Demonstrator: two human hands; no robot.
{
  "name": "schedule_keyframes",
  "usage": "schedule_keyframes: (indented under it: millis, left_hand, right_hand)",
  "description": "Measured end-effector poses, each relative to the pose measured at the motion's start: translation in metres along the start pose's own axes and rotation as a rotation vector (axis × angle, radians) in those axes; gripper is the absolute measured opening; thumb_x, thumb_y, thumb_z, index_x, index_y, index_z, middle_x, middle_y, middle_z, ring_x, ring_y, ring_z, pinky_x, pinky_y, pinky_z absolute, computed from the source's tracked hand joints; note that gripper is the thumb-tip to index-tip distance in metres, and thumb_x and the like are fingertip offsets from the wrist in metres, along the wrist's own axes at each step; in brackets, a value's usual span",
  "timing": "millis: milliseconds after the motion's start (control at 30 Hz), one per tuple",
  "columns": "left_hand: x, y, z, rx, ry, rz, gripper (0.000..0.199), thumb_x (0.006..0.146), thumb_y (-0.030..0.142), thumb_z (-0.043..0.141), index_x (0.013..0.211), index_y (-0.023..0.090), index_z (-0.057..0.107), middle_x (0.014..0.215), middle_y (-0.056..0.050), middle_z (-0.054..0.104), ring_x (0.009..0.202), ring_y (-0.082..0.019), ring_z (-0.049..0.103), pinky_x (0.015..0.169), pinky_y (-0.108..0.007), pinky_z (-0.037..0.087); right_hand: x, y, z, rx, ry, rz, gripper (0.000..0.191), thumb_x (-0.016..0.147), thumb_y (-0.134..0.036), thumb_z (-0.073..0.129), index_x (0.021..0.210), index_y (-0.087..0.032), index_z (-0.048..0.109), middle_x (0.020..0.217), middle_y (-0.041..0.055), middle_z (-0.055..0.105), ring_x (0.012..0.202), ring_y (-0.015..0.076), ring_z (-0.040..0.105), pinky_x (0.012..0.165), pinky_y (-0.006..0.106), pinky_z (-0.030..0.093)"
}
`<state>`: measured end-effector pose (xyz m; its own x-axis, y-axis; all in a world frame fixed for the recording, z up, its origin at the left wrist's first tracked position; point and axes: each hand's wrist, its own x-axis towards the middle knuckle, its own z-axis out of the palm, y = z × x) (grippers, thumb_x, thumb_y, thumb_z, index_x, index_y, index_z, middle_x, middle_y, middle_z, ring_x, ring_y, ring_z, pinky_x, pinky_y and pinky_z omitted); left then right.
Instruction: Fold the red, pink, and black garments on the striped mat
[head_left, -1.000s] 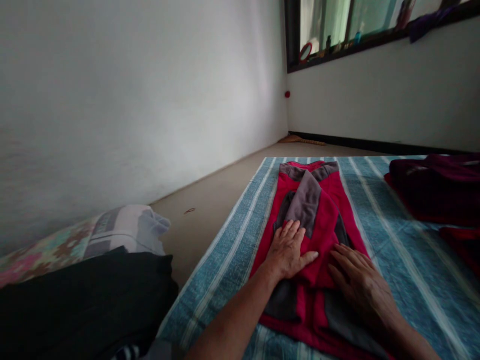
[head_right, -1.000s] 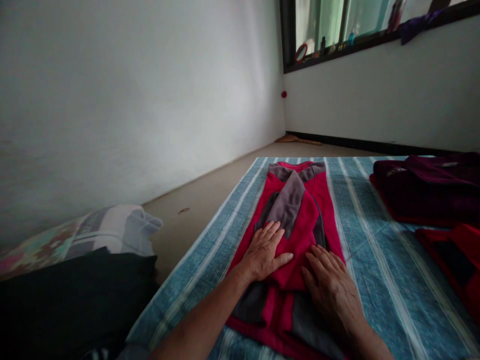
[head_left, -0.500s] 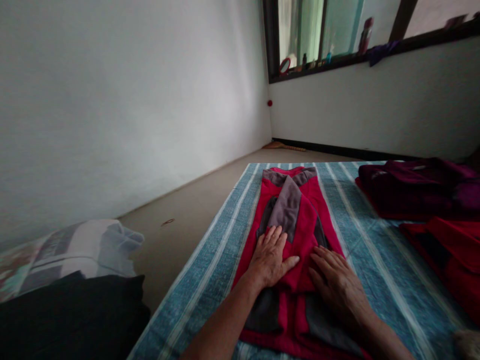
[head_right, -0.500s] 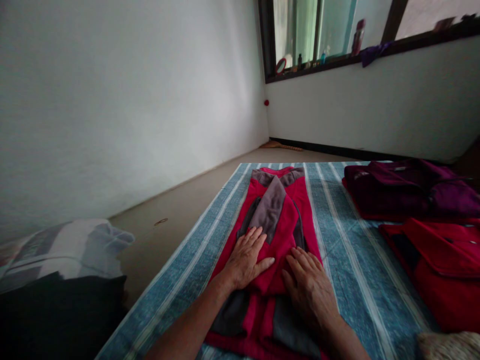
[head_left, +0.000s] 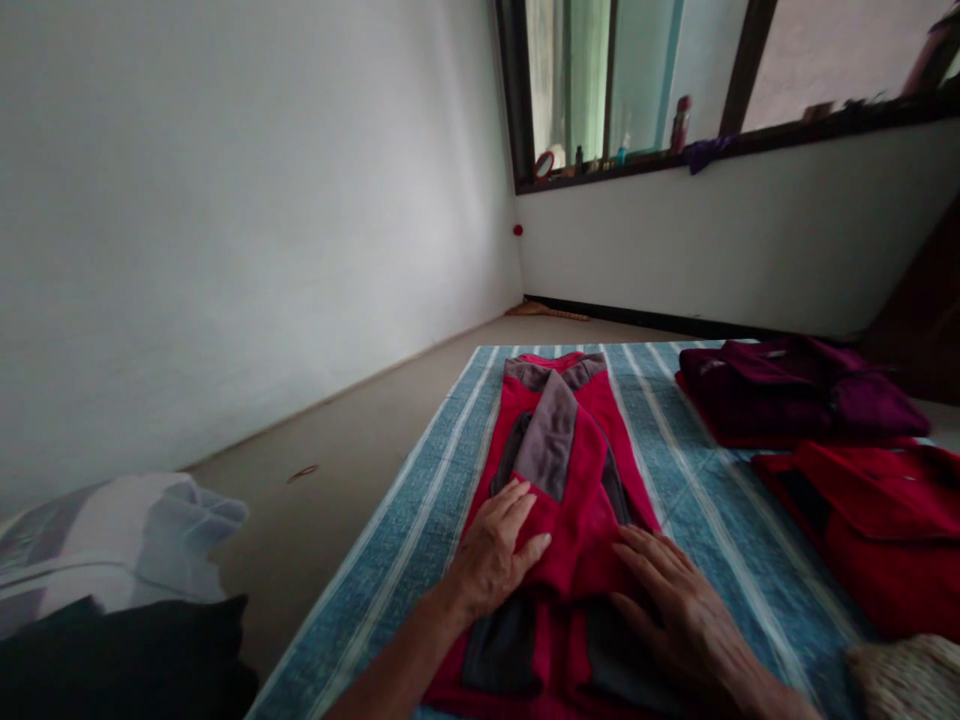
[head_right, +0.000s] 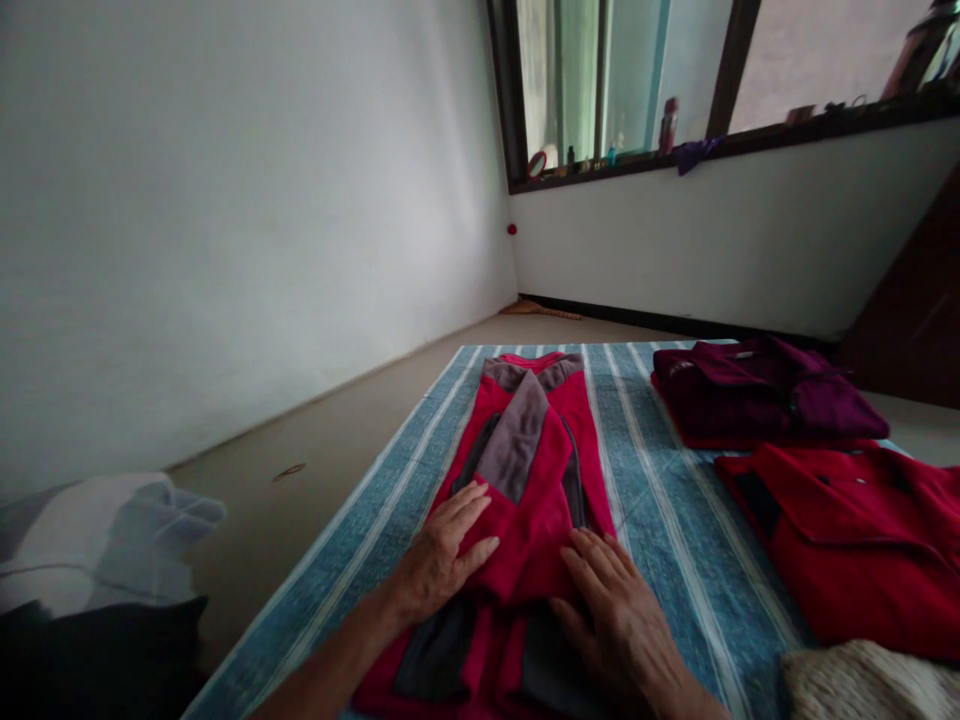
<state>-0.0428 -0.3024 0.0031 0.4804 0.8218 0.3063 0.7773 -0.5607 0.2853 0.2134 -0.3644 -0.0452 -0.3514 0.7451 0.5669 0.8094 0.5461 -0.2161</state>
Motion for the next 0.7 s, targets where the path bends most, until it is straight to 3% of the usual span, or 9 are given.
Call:
schedule_keyframes:
  millis: [233,367,533,700]
  left_hand:
    - [-0.014,-0.023,-0.012,0.031,0.057,0.031,0.038,0.088,0.033,0.051,0.122,0.017,0.058,0.129,-0.013,0.059,0.123,-0.025,0.053,0.102,-0.042,0.048]
    - [-0.014,-0.033,-0.025,0.06,0.05,0.074,0.034,0.089,0.029,0.047,0.119,0.018,0.06,0.127,-0.011,0.061,0.12,-0.023,0.055,0.101,-0.039,0.049]
    - [-0.041,-0.05,-0.032,0.109,0.081,0.039,0.033,0.092,0.029,0.042,0.116,0.02,0.062,0.122,-0.008,0.065,0.113,-0.021,0.061,0.097,-0.035,0.052]
    - [-0.071,-0.058,-0.026,0.111,0.096,0.079,0.036,0.092,0.025,0.042,0.123,0.022,0.058,0.125,-0.007,0.063,0.112,-0.02,0.061,0.097,-0.031,0.051]
  right_hand:
    - [-0.032,0.016,-0.017,-0.052,0.052,-0.088,0.035,0.088,-0.028,0.054,0.122,-0.023,0.061,0.127,0.0079,0.061,0.115,0.0253,0.059,0.093,0.039,0.053]
    - [-0.042,0.022,-0.036,-0.024,0.06,-0.16,0.05,0.088,-0.022,0.05,0.138,-0.025,0.047,0.127,0.0062,0.061,0.113,0.0228,0.06,0.088,0.031,0.056]
    - [-0.059,0.026,-0.057,-0.084,0.05,-0.107,0.058,0.09,-0.021,0.041,0.147,-0.028,0.031,0.129,0.0059,0.059,0.106,0.0223,0.064,0.079,0.029,0.059]
    - [-0.061,0.02,-0.052,-0.06,0.013,-0.047,0.068,0.087,-0.012,0.038,0.151,-0.026,0.019,0.133,0.0073,0.055,0.111,0.0211,0.061,0.084,0.029,0.057]
